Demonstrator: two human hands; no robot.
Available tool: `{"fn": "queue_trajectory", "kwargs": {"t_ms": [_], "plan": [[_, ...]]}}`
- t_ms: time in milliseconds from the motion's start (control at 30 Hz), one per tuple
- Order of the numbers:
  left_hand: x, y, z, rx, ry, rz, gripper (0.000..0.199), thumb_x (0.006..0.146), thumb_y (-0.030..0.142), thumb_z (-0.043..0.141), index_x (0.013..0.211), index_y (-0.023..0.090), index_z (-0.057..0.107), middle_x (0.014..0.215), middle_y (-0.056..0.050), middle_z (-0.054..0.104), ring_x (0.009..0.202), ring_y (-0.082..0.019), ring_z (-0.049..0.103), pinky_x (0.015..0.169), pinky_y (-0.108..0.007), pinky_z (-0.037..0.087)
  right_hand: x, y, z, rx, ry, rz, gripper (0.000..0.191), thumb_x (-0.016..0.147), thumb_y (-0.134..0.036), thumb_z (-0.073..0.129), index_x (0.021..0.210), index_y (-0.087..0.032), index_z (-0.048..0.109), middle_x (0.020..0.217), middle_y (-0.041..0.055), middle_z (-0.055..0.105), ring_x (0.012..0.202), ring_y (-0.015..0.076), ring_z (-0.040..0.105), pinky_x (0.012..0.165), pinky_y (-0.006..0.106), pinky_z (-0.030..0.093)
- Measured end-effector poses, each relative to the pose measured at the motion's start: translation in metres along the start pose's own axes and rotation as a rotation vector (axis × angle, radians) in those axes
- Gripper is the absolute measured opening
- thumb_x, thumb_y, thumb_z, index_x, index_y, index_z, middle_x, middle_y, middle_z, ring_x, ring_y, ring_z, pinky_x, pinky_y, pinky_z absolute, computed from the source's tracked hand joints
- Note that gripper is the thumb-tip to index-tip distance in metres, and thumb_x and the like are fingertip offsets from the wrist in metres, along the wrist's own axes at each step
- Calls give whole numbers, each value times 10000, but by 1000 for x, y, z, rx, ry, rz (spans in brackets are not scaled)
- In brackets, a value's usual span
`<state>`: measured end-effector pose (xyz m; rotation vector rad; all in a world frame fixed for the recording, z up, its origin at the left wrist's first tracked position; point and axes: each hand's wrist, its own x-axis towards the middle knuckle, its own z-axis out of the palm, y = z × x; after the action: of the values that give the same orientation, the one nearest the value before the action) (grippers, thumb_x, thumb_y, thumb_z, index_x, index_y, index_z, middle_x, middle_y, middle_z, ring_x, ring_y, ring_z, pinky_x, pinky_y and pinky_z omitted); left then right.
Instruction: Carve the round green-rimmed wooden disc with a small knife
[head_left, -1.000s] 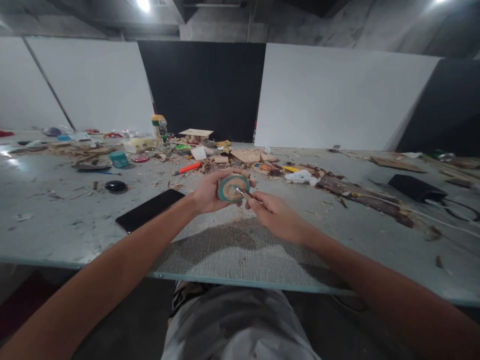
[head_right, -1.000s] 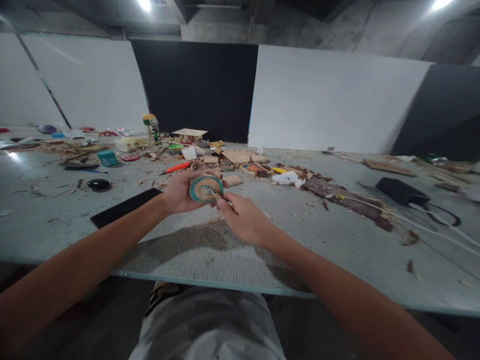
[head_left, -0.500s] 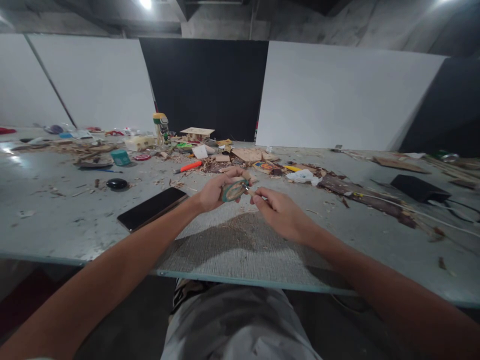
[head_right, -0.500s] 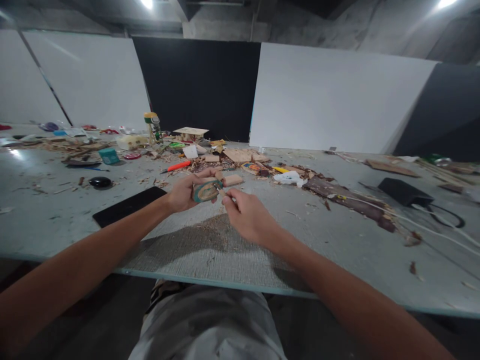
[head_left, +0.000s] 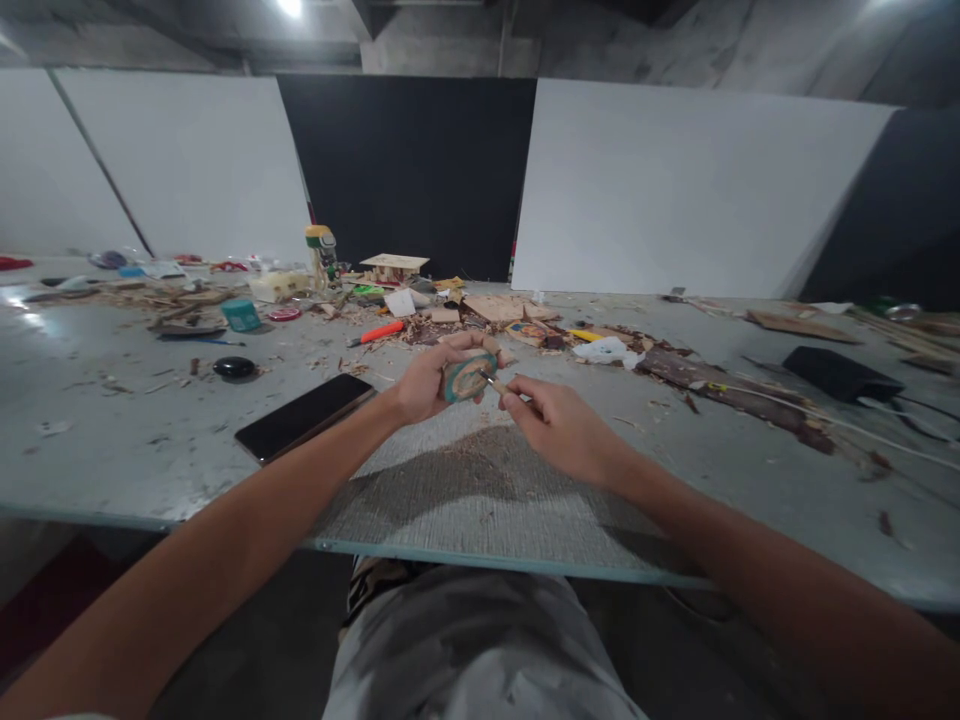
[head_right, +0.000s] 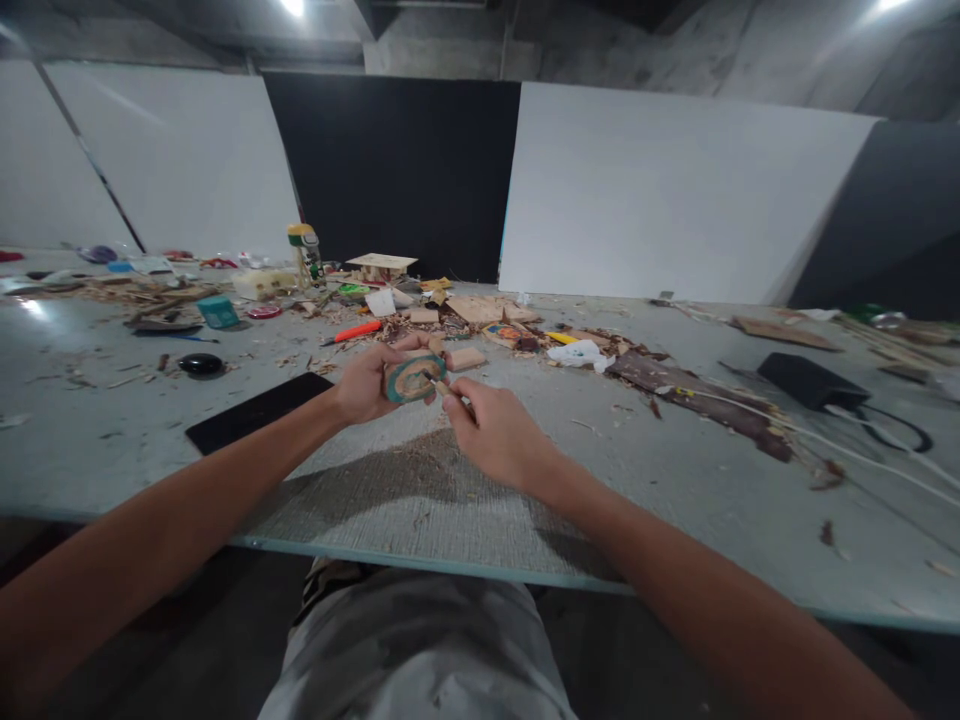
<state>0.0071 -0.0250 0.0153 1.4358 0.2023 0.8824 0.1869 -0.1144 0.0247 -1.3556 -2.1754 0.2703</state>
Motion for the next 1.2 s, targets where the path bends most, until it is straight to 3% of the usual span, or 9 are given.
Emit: {"fn": "queue_trajectory", "kwargs": {"t_ms": [300, 500, 600, 767, 867, 967, 1033, 1133, 1200], "plan": [[0, -3, -2, 61, -11, 6, 256, 756, 268, 474, 955, 164, 595, 1007, -92, 616, 743, -149, 583, 582, -258, 469, 1, 3, 3, -84, 4, 8, 241, 964, -304, 369, 811, -195, 519, 679, 22, 567, 585, 148, 465, 552, 284, 252], [0, -7, 0, 99, 87, -4, 290, 778, 331, 470, 983, 166, 592, 979, -89, 616, 793, -175, 577, 591, -265, 457, 4, 0, 12, -213, 19, 55, 233, 960, -269, 354, 923, -186, 569, 751, 70, 628, 594, 172, 483, 551, 306, 227], [-2, -12, -1, 230, 82, -84, 264, 776, 333, 494, 957, 169, 596, 860, -62, 608, 721, -157, 543, 589, -262, 418, 11, 4, 5, -184, -88, 24, 245, 954, -252, 360, 834, -181, 562, 746, 73, 623, 614, 169, 489, 566, 298, 259], [-6, -20, -2, 393, -5, -175, 241, 791, 349, 509, 895, 159, 615, 857, -76, 604, 725, -164, 527, 565, -258, 362, 19, 16, -6, -129, -305, -25, 297, 944, -266, 379, 692, -191, 518, 672, 43, 582, 586, 155, 462, 553, 287, 265], [-4, -21, -5, 362, 14, -166, 247, 804, 358, 517, 906, 157, 616, 839, -74, 598, 699, -153, 528, 539, -240, 371, 14, 18, 7, -95, -217, -12, 270, 930, -228, 388, 713, -187, 542, 692, 48, 598, 615, 160, 485, 573, 288, 273], [-1, -19, -7, 263, 99, -115, 258, 817, 363, 485, 920, 158, 604, 828, -58, 588, 649, -134, 526, 520, -234, 409, 9, 13, 27, -54, 11, 6, 231, 943, -218, 366, 839, -174, 567, 769, 66, 631, 640, 161, 498, 591, 286, 287], [-1, -17, -8, 226, 148, -75, 257, 806, 362, 482, 921, 162, 594, 864, -57, 595, 641, -128, 528, 516, -234, 427, 9, 11, 32, -56, 43, 6, 217, 948, -213, 356, 873, -176, 557, 760, 57, 631, 617, 155, 489, 582, 286, 277], [-2, -19, -5, 256, 132, -116, 255, 798, 372, 513, 906, 158, 600, 858, -54, 597, 654, -126, 530, 518, -222, 414, 14, 14, 17, -65, -62, -23, 218, 942, -201, 361, 833, -176, 548, 786, 64, 641, 659, 160, 513, 608, 281, 299], [-3, -22, -2, 298, 79, -175, 280, 810, 401, 529, 858, 138, 615, 806, -57, 586, 648, -123, 524, 517, -214, 387, 18, 19, 0, -81, -245, -86, 223, 932, -210, 388, 787, -178, 555, 802, 66, 649, 690, 171, 523, 622, 283, 311]]}}
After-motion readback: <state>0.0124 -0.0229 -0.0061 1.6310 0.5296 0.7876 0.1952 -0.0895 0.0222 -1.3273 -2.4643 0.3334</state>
